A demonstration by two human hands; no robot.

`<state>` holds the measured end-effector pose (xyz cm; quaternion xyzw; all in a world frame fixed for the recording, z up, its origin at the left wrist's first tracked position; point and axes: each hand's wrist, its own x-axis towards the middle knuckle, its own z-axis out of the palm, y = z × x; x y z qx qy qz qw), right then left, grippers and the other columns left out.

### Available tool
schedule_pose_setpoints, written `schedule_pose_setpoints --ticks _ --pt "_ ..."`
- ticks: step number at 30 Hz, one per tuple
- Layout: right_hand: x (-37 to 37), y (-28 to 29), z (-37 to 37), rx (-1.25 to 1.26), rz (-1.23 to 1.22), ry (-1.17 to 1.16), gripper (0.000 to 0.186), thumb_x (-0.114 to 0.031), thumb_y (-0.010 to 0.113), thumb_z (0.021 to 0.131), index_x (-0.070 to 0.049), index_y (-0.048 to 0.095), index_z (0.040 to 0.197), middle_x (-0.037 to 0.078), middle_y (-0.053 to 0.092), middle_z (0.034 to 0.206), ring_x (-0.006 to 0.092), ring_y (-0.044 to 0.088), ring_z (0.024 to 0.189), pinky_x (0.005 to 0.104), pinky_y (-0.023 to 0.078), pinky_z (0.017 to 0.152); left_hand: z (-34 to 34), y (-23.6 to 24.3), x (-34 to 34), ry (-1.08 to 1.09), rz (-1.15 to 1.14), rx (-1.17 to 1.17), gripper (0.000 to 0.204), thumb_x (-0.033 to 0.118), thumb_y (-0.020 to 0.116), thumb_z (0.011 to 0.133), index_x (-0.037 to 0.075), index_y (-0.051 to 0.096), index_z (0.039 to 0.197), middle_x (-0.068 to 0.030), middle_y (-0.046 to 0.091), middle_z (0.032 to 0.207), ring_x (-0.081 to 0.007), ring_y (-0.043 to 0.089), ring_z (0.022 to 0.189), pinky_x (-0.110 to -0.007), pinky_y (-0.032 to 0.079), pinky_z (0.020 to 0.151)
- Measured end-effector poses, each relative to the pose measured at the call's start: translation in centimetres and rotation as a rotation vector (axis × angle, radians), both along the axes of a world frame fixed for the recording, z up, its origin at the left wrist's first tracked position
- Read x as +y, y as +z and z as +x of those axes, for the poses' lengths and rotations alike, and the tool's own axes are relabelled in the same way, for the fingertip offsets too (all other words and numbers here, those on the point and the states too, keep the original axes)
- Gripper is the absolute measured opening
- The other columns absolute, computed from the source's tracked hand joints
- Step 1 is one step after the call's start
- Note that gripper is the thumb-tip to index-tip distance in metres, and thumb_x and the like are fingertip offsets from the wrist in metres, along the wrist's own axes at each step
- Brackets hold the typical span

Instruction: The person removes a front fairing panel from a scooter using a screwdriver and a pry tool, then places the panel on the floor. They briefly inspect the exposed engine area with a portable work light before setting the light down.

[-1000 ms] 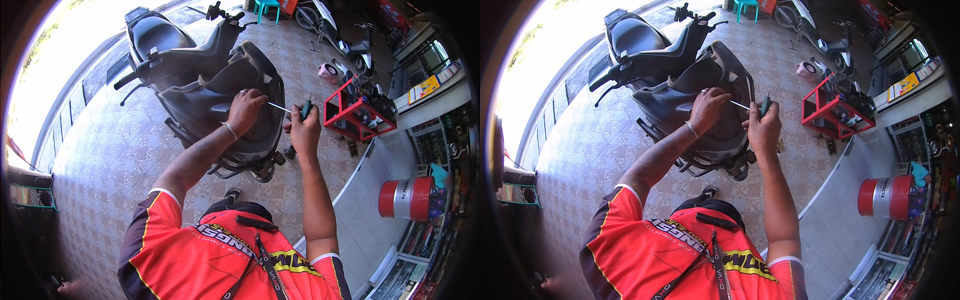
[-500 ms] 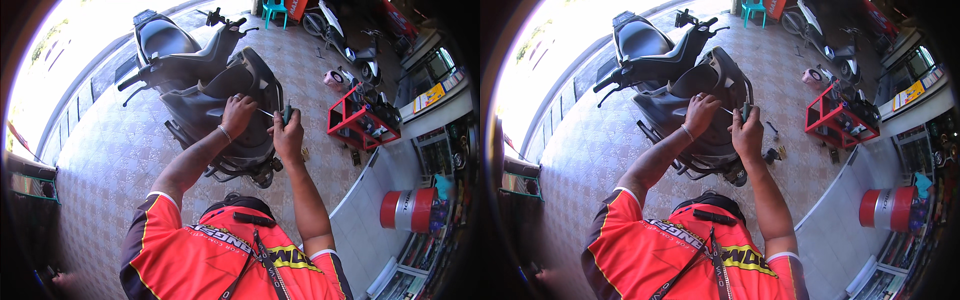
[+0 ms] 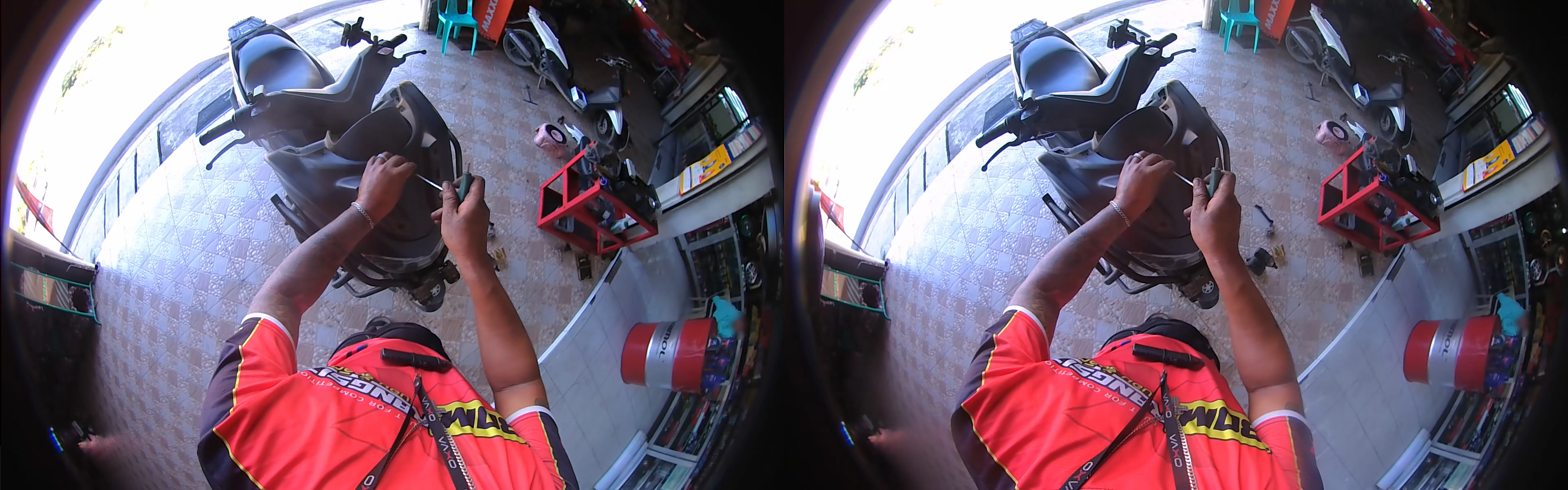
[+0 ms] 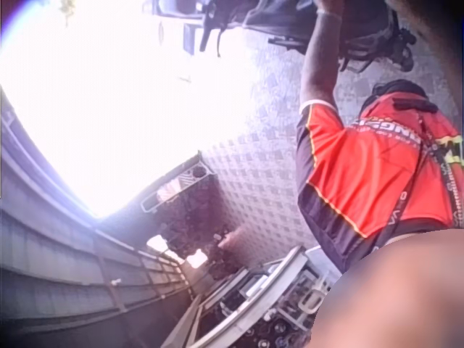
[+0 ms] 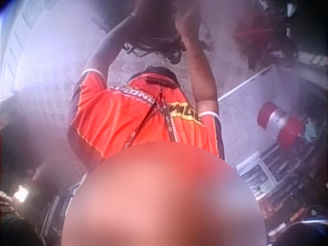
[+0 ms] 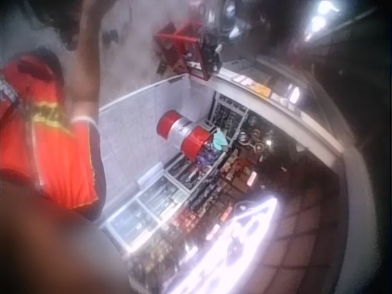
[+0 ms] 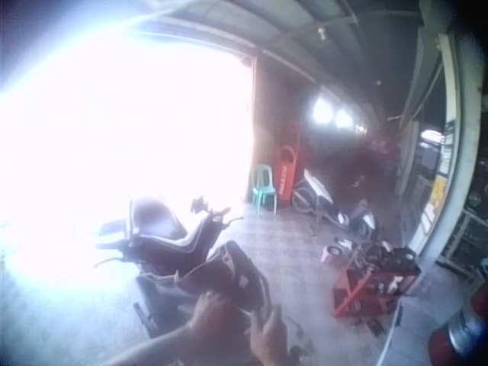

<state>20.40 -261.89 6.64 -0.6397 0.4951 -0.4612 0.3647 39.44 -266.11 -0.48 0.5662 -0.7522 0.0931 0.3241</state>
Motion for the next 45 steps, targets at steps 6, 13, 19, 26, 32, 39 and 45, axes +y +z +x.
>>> schedule_pose_setpoints --ticks 6,13,19,26,32,39,45 --pt "-0.3 1.6 0.3 -0.387 0.455 0.004 0.021 -0.016 0.051 0.104 -0.004 0.038 0.116 0.011 0.061 0.091 0.0229 0.071 0.061 0.0348 0.060 0.053 -0.2 -0.1 -0.1 0.028 0.084 -0.005 0.021 0.012 0.064 0.083 0.017 0.073 0.101 -0.0014 0.069 0.098 -0.0238 0.063 0.099 -0.040 0.047 0.089" --pt "-2.9 1.7 -1.2 -0.078 0.448 0.353 0.023 0.000 0.050 0.096 -0.006 0.051 0.118 0.011 0.057 0.113 0.0231 0.071 0.092 0.0330 0.061 0.072 0.0 -0.2 -0.1 0.012 0.041 0.029 0.016 0.014 0.066 0.085 0.017 0.073 0.099 -0.0011 0.069 0.098 -0.0244 0.063 0.100 -0.040 0.046 0.089" --pt "-3.3 1.0 -3.5 -0.143 0.203 0.326 0.048 -0.007 0.062 0.091 -0.011 0.044 0.135 0.009 0.059 0.118 0.0212 0.066 0.103 0.0336 0.057 0.081 -0.5 -0.2 -0.2 0.034 0.036 0.014 0.014 0.014 0.064 0.086 0.017 0.072 0.098 -0.0020 0.067 0.099 -0.0256 0.062 0.101 -0.041 0.046 0.089" --pt "-0.2 0.6 -4.2 0.297 -0.074 0.453 0.055 -0.017 0.071 0.089 -0.007 0.048 0.138 0.010 0.061 0.121 0.0257 0.064 0.108 0.0388 0.053 0.088 -0.3 -0.6 -0.3 0.063 0.063 0.020 0.011 0.015 0.065 0.086 0.017 0.072 0.095 -0.0031 0.065 0.095 -0.0260 0.061 0.099 -0.042 0.046 0.089" --pt "0.2 3.5 -5.6 0.822 -0.541 0.451 0.036 -0.017 0.066 0.092 -0.004 0.062 0.125 0.011 0.062 0.121 0.0323 0.059 0.112 0.0457 0.049 0.091 -0.6 -0.5 -0.2 0.065 0.046 0.061 0.011 0.012 0.063 0.083 0.016 0.070 0.090 -0.0046 0.064 0.093 -0.0270 0.061 0.099 -0.043 0.045 0.088" --pt "-2.6 3.9 -1.7 0.243 -0.402 0.000 0.034 -0.015 0.060 0.097 -0.009 0.058 0.131 0.013 0.062 0.117 0.0289 0.063 0.100 0.0391 0.053 0.081 -0.8 -0.9 -0.6 0.106 0.035 0.050 0.005 0.017 0.069 0.085 0.016 0.071 0.089 -0.0037 0.063 0.093 -0.0266 0.060 0.099 -0.043 0.045 0.088" --pt "-0.7 2.6 -2.1 -0.445 0.663 0.282 0.034 -0.022 0.055 0.103 -0.010 0.052 0.135 0.010 0.061 0.117 0.0217 0.069 0.089 0.0395 0.058 0.079 -0.7 -1.1 -0.3 0.105 0.049 0.027 0.005 0.018 0.069 0.085 0.016 0.070 0.089 -0.0042 0.062 0.094 -0.0265 0.060 0.100 -0.043 0.045 0.088"
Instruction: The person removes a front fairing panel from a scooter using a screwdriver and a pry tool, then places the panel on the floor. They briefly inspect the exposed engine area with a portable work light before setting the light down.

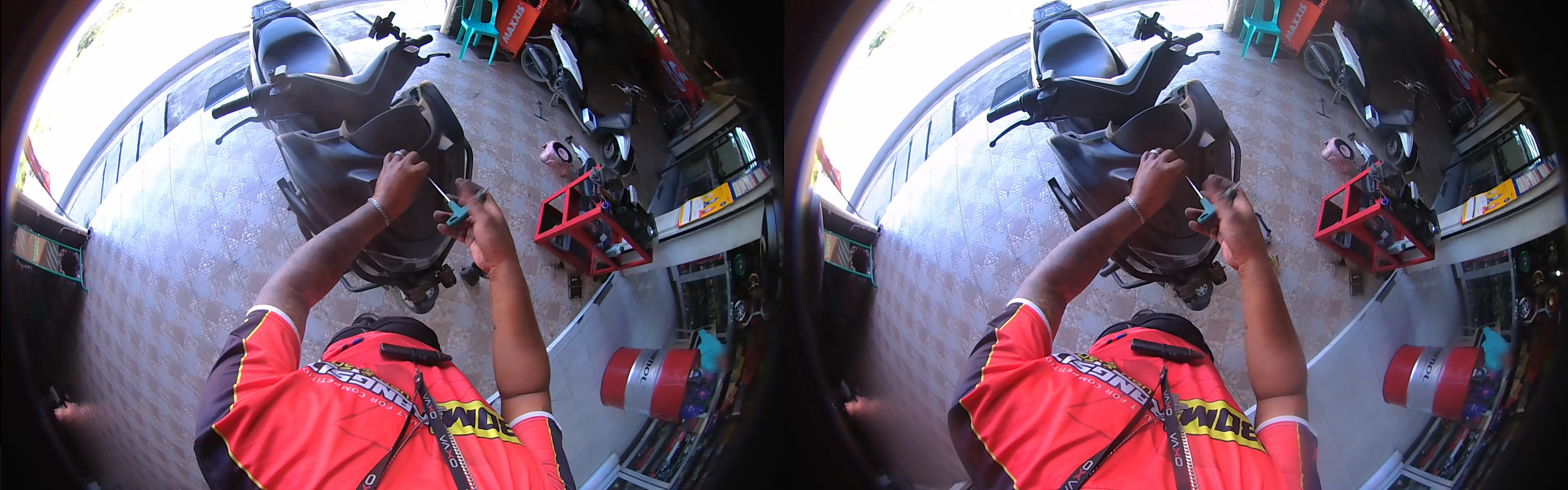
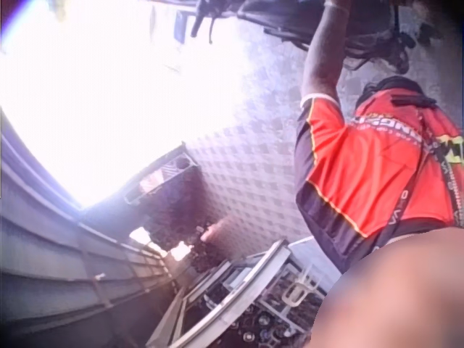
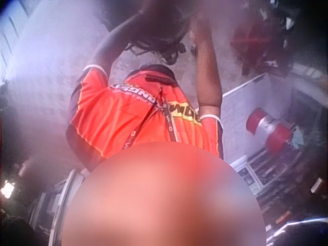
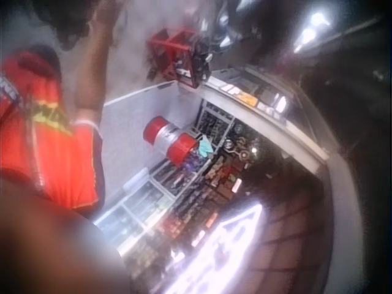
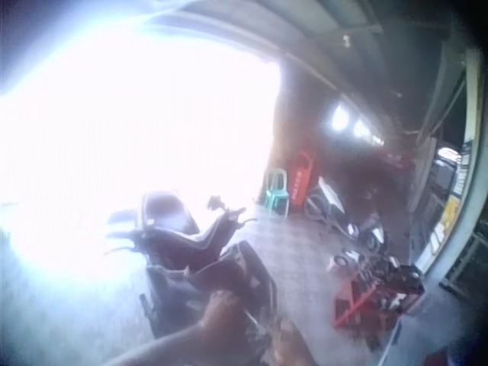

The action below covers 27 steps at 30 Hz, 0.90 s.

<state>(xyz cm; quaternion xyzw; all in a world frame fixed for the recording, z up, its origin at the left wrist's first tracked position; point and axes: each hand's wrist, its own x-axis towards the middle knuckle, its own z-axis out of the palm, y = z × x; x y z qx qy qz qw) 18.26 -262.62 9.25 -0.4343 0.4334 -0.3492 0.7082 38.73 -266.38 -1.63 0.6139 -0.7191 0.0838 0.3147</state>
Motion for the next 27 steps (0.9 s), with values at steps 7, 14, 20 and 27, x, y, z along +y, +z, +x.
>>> schedule_pose_setpoints --ticks 7,14,20,27 --pt "-2.0 1.8 -1.4 1.091 -1.632 0.598 0.043 -0.013 0.064 0.088 -0.014 0.062 0.131 0.018 0.063 0.126 0.0371 0.063 0.110 0.0451 0.046 0.102 0.1 0.2 0.0 0.005 0.000 0.013 0.007 0.015 0.067 0.082 0.015 0.068 0.088 -0.0046 0.062 0.095 -0.0267 0.060 0.100 -0.043 0.045 0.089" --pt "-9.9 4.7 4.3 1.039 -0.261 0.904 0.034 -0.026 0.063 0.096 0.000 0.067 0.118 0.013 0.073 0.104 0.0247 0.070 0.100 0.0370 0.055 0.086 0.0 0.6 0.2 0.001 -0.002 -0.005 0.009 0.012 0.064 0.079 0.014 0.067 0.087 -0.0055 0.060 0.093 -0.0275 0.060 0.099 -0.043 0.045 0.089" --pt "-13.3 1.1 8.1 1.205 0.019 0.909 0.016 -0.018 0.066 0.093 -0.003 0.072 0.094 0.007 0.074 0.086 0.0189 0.071 0.074 0.0363 0.059 0.067 0.5 0.8 0.5 -0.020 -0.003 0.019 0.009 0.011 0.063 0.079 0.012 0.064 0.088 -0.0064 0.060 0.096 -0.0273 0.058 0.102 -0.043 0.044 0.090" --pt "-15.0 0.5 10.6 1.655 -0.222 1.078 0.024 -0.024 0.077 0.085 -0.002 0.075 0.095 0.011 0.075 0.093 0.0226 0.071 0.078 0.0380 0.058 0.067 0.9 1.1 1.1 -0.047 -0.008 0.071 0.008 0.010 0.062 0.079 0.010 0.063 0.087 -0.0080 0.060 0.096 -0.0282 0.059 0.100 -0.043 0.046 0.090"
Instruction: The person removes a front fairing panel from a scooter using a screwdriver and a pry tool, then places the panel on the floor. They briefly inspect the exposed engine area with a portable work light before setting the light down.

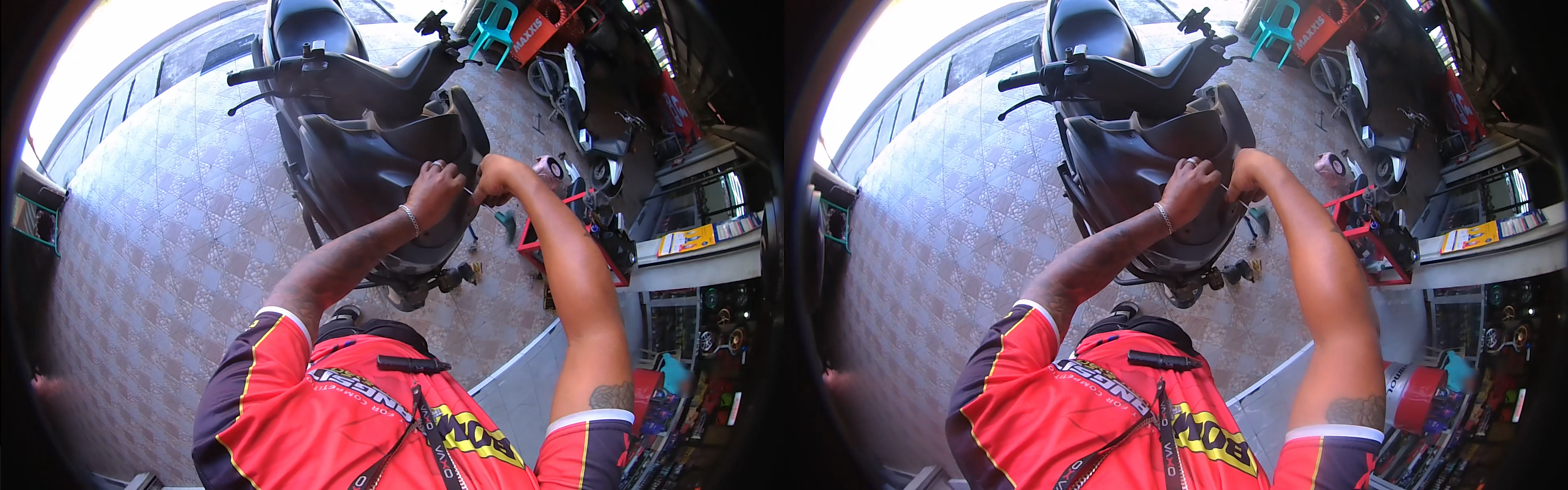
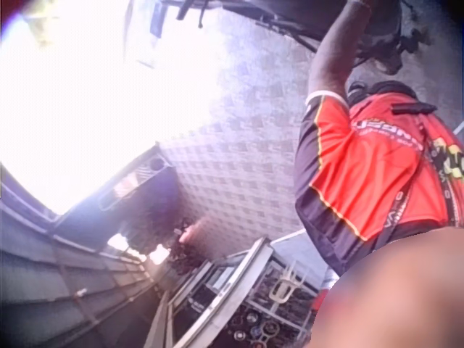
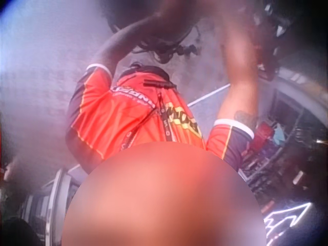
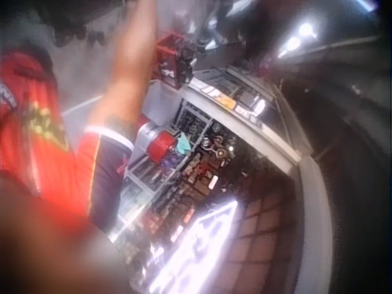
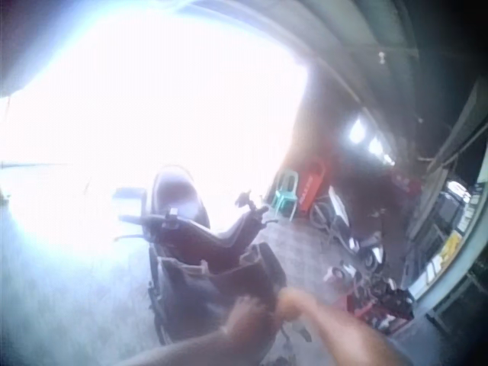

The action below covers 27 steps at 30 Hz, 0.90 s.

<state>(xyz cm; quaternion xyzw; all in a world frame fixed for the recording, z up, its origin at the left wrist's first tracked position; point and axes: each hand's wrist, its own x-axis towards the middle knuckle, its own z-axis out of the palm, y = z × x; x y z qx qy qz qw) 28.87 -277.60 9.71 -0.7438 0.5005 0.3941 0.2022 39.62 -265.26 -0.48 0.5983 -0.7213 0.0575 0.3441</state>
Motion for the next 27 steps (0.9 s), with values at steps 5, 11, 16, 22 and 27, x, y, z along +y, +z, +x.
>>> schedule_pose_setpoints --ticks 5,11,16,22,27 --pt "0.3 -1.2 1.1 0.100 -0.059 0.027 0.012 -0.008 0.078 0.080 0.002 0.071 0.079 0.008 0.069 0.075 0.0172 0.062 0.058 0.0349 0.054 0.051 0.2 0.2 0.0 -0.009 0.033 0.007 0.008 0.011 0.062 0.079 0.010 0.064 0.087 -0.0075 0.060 0.095 -0.0272 0.060 0.100 -0.042 0.046 0.090" --pt "0.6 -1.4 1.1 -0.002 0.182 -0.213 0.012 -0.011 0.076 0.082 0.000 0.076 0.086 0.008 0.072 0.077 0.0166 0.064 0.063 0.0322 0.057 0.059 0.6 -0.1 -0.1 -0.051 0.017 -0.001 0.008 0.012 0.062 0.079 0.009 0.064 0.087 -0.0072 0.059 0.094 -0.0266 0.060 0.098 -0.042 0.046 0.090" --pt "1.6 -0.3 2.5 0.130 -0.020 0.032 0.012 -0.012 0.076 0.082 -0.001 0.077 0.085 0.011 0.075 0.084 0.0195 0.071 0.074 0.0355 0.059 0.064 0.8 0.0 0.0 -0.062 0.014 -0.008 0.009 0.012 0.062 0.079 0.009 0.064 0.088 -0.0076 0.060 0.093 -0.0262 0.060 0.098 -0.041 0.046 0.089" --pt "1.7 -2.1 2.2 0.232 -0.278 0.286 0.024 -0.017 0.077 0.080 -0.005 0.077 0.100 0.015 0.076 0.095 0.0283 0.074 0.090 0.0462 0.059 0.079 0.9 0.2 -0.2 -0.055 0.039 -0.044 0.011 0.012 0.062 0.079 0.008 0.064 0.089 -0.0081 0.060 0.094 -0.0259 0.060 0.099 -0.041 0.046 0.088" --pt "0.8 -4.1 1.2 0.002 0.010 -0.180 0.016 -0.005 0.068 0.085 0.000 0.075 0.099 0.016 0.075 0.094 0.0296 0.075 0.085 0.0432 0.061 0.064 0.9 0.2 -0.2 -0.055 0.037 -0.043 0.012 0.011 0.062 0.078 0.008 0.065 0.089 -0.0081 0.061 0.095 -0.0261 0.060 0.099 -0.041 0.046 0.088"
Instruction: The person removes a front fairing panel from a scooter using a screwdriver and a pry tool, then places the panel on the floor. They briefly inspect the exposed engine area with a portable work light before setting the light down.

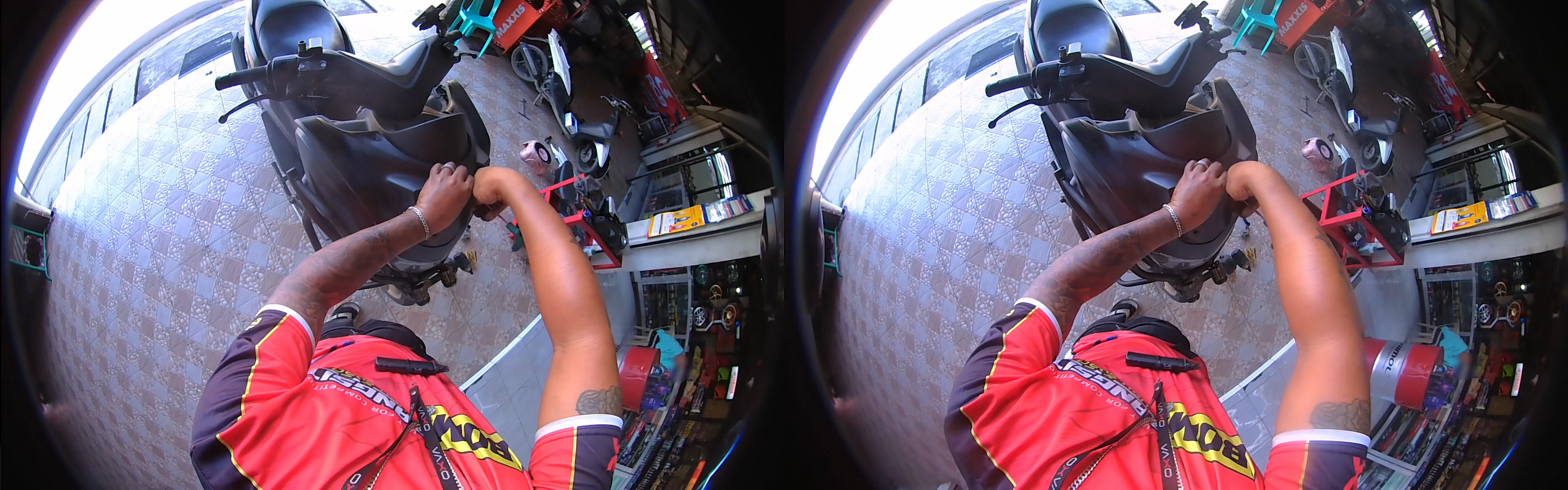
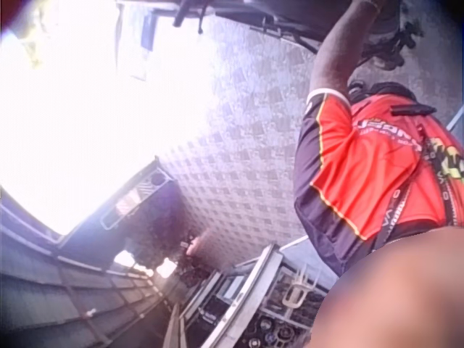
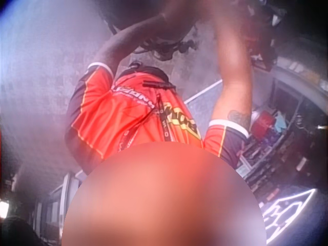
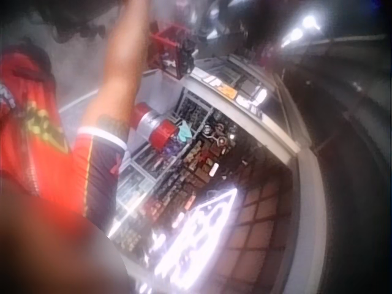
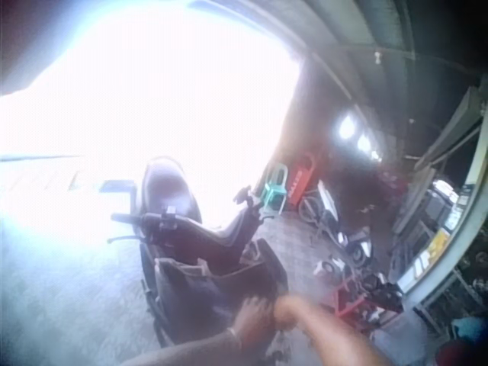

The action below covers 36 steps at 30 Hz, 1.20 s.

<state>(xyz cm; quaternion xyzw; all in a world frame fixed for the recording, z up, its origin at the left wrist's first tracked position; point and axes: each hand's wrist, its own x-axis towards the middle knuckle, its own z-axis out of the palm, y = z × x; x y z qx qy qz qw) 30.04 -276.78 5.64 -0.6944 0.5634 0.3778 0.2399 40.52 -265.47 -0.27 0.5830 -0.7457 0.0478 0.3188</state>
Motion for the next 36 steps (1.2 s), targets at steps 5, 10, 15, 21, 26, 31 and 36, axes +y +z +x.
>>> schedule_pose_setpoints --ticks 5,10,15,21,26,31,36 --pt "1.0 2.7 1.1 0.092 -0.161 0.176 0.024 -0.015 0.077 0.083 0.001 0.074 0.100 0.017 0.075 0.100 0.0310 0.075 0.085 0.0421 0.063 0.069 0.0 0.0 0.1 -0.019 -0.017 0.020 0.011 0.011 0.062 0.079 0.008 0.064 0.089 -0.0083 0.060 0.094 -0.0266 0.060 0.098 -0.041 0.046 0.088" --pt "3.2 4.8 2.1 0.187 -0.510 0.457 0.044 -0.025 0.088 0.071 -0.002 0.074 0.106 0.019 0.072 0.112 0.0318 0.071 0.104 0.0389 0.058 0.090 0.0 0.0 0.2 -0.018 -0.016 0.035 0.010 0.011 0.062 0.079 0.008 0.063 0.089 -0.0084 0.060 0.095 -0.0271 0.060 0.098 -0.042 0.046 0.087" --pt "3.4 4.2 1.0 0.103 -0.471 0.489 0.030 -0.014 0.077 0.079 -0.005 0.075 0.108 0.018 0.072 0.115 0.0319 0.069 0.109 0.0412 0.057 0.093 -0.1 0.2 0.2 0.006 -0.007 0.053 0.011 0.010 0.061 0.080 0.008 0.062 0.090 -0.0088 0.060 0.097 -0.0271 0.060 0.100 -0.042 0.047 0.088" --pt "3.5 4.2 -1.1 -0.034 -0.473 0.467 0.024 -0.011 0.065 0.083 -0.003 0.075 0.103 0.020 0.072 0.111 0.0336 0.069 0.107 0.0424 0.056 0.091 -0.3 0.3 0.3 -0.001 -0.041 0.107 0.014 0.009 0.061 0.080 0.009 0.063 0.094 -0.0089 0.059 0.100 -0.0279 0.060 0.099 -0.043 0.046 0.088" --pt "5.2 3.4 -2.7 -0.281 -0.620 0.386 0.020 -0.012 0.064 0.084 -0.004 0.075 0.099 0.021 0.072 0.105 0.0367 0.069 0.102 0.0455 0.056 0.089 -0.4 0.1 0.2 -0.011 -0.033 0.118 0.013 0.008 0.060 0.080 0.009 0.064 0.092 -0.0096 0.056 0.102 -0.0291 0.059 0.098 -0.043 0.045 0.089" --pt "5.7 2.6 -4.5 -0.401 -0.655 0.291 0.030 -0.024 0.072 0.084 -0.005 0.074 0.106 0.021 0.070 0.111 0.0386 0.067 0.106 0.0460 0.053 0.094 -0.7 -0.3 -0.4 0.002 0.003 0.089 0.012 0.008 0.061 0.081 0.008 0.066 0.092 -0.0087 0.056 0.104 -0.0292 0.059 0.100 -0.043 0.044 0.089" --pt "5.6 2.5 -6.4 -0.464 -0.699 0.155 0.029 -0.025 0.067 0.089 -0.003 0.070 0.107 0.024 0.069 0.110 0.0394 0.066 0.105 0.0466 0.054 0.091 -0.9 -0.6 -0.8 0.005 -0.025 0.099 0.011 0.008 0.066 0.081 0.008 0.069 0.092 -0.0086 0.057 0.108 -0.0290 0.059 0.103 -0.043 0.046 0.090"
